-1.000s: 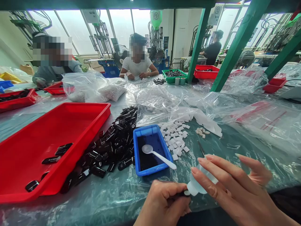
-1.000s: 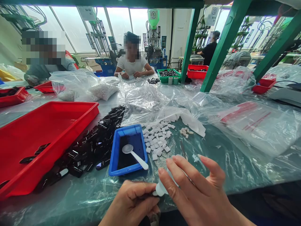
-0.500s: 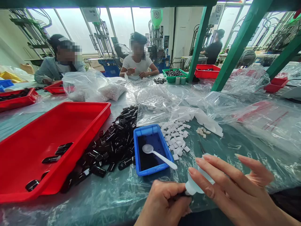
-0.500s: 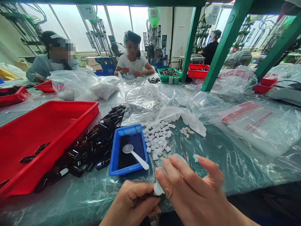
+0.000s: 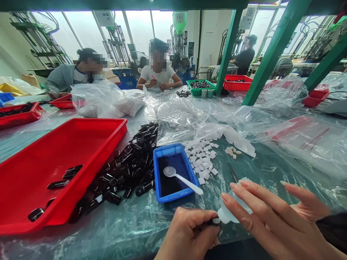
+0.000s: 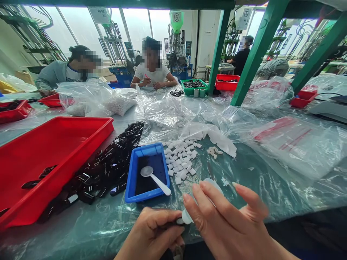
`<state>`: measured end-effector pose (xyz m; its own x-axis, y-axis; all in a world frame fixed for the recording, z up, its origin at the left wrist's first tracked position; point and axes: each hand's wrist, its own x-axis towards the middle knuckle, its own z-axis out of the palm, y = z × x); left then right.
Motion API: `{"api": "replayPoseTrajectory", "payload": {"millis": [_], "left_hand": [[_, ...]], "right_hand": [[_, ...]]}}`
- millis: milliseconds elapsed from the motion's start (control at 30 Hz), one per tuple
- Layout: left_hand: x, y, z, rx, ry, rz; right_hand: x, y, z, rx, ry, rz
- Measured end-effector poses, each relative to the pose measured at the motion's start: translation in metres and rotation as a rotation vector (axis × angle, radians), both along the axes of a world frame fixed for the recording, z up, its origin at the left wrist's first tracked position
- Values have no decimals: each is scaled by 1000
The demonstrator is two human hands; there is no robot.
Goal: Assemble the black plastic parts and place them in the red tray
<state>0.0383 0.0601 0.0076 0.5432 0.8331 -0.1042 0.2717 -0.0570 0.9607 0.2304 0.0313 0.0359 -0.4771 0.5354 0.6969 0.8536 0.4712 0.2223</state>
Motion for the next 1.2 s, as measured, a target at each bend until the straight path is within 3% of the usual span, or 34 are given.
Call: {"api": "replayPoseTrajectory", "payload": {"millis": [500,1200], "left_hand": [[0,0,3,34,10,-13],[0,0,0,35,-8,0]], "right_hand": [[-4,10,0,25,53,92],[7,1,-1,-57,-9,36]]}}
